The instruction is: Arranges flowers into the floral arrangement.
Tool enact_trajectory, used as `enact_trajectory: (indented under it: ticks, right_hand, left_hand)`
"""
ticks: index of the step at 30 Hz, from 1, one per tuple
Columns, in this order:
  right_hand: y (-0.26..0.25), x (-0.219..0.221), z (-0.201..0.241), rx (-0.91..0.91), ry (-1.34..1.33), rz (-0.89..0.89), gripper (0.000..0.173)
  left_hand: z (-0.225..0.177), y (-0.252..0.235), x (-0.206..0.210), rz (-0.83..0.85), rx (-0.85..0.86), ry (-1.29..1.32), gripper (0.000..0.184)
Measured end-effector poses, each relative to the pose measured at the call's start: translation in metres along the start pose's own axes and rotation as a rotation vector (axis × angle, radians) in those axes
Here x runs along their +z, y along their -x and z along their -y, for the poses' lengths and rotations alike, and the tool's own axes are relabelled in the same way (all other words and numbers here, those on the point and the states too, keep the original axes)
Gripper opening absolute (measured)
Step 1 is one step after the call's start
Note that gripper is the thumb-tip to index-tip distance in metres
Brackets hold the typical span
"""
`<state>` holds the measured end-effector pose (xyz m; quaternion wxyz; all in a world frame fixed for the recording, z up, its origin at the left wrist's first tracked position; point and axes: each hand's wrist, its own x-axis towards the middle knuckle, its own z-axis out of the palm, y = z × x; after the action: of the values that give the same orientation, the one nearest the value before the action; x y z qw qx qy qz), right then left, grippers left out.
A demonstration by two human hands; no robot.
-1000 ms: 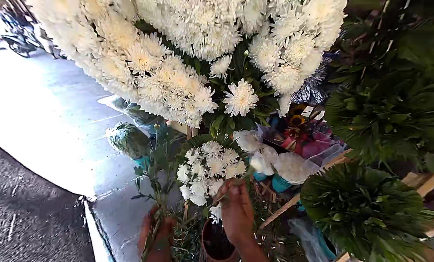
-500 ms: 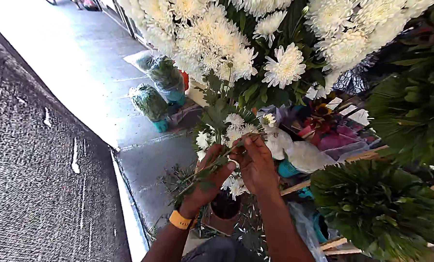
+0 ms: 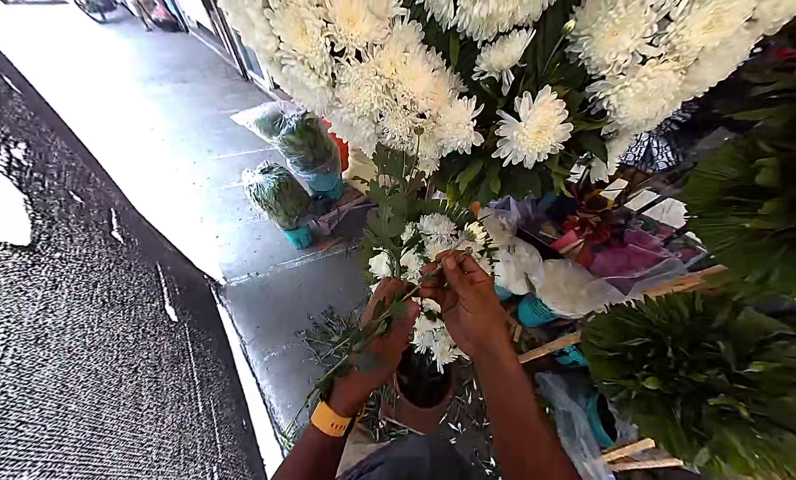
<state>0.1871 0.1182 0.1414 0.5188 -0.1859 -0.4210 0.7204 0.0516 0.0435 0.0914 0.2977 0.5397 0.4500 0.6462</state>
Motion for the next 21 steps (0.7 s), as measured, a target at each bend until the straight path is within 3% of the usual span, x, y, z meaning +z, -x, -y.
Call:
enact_trajectory:
  ticks: [8,12,14,15,17,19,21]
  right_hand:
    - [0.006,-0.001,0.0,0.013,0.074,0.071,0.016]
    - [-0.005,-0.013,0.012,-0.163,0.042,-0.194,0.02]
    - [-0.007,-0.022,0.016,-0.184,0.157,-0.158,0.019]
    - [-0.002,-0.02,0.012,-0.147,0.293,-0.045,0.019]
    - [0.007,-0.005,-0.002,-0.08,0.488,0.135,0.019]
    - [0.001,0.005,0.001,-0.187,0.491,0.039,0.019]
    - [-0.026,0.0,0.037,-0.425,0.464,-0.205,0.019]
  left_hand:
    - [0.005,0.005,-0.002,0.018,-0.043,0.015,0.053]
    - [0.005,0.013,-0.009,0.043,-0.045,-0.034,0.056]
    - [0.004,0.013,-0.015,0.06,-0.001,-0.13,0.059]
    - [0.0,0.01,-0.015,0.058,0.006,-0.157,0.055]
    - [-0.007,0.005,-0.004,-0.035,0.022,-0.12,0.029]
    - [-0.012,0.006,0.0,-0.105,0.053,-0.036,0.013]
    - [-0.014,0.013,-0.01,-0.118,0.084,-0.031,0.013]
